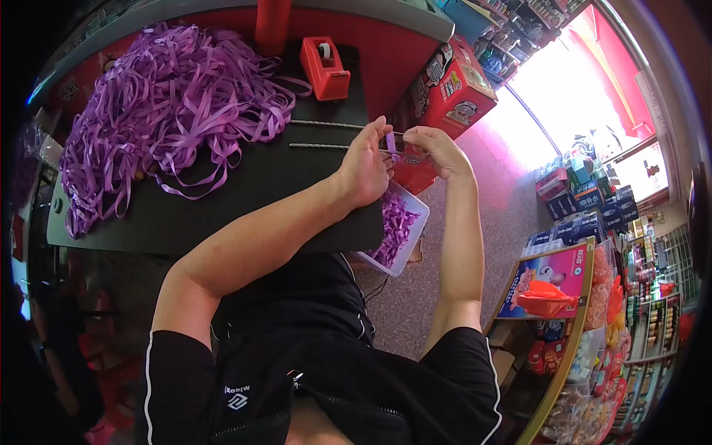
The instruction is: Organizing and processing purple ribbons by wrapping them around a metal rod jig and placing the finished pieces into a plastic container.
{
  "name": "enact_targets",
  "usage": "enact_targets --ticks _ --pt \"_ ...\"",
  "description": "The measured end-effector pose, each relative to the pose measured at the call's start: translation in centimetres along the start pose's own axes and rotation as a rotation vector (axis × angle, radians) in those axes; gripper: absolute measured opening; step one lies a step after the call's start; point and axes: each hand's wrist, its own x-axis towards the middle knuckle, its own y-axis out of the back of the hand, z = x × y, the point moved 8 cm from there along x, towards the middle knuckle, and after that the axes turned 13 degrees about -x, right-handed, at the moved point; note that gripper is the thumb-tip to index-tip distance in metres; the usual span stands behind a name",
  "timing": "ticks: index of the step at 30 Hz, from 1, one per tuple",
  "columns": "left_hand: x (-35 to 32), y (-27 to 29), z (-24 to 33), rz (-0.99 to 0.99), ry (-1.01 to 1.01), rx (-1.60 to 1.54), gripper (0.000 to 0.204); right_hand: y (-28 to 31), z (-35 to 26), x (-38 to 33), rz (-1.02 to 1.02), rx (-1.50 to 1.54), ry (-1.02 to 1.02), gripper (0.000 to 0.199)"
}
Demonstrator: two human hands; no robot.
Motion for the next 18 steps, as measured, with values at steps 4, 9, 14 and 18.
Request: enact_targets --ticks 4,9,14,18 --pt "-0.1 -0.1 -0.1 0.014 -0.015 -0.013 0.074 -0.5 1.4 1.2 0.003 -0.101 -0.050 0.022" --pt "0.1 0.4 0.1 0.013 -0.028 -0.019 0.069 -1.3 1.7 1.6 0.010 -0.111 -0.049 0.027" --pt "0.0 0.2 0.2 0.010 -0.029 -0.037 0.063 -1.4 2.2 1.8 0.028 -0.102 -0.057 0.028" --pt "0.2 0.3 0.2 0.006 -0.033 -0.029 0.062 -1.4 2.6 2.2 0.013 -0.133 -0.035 0.027"
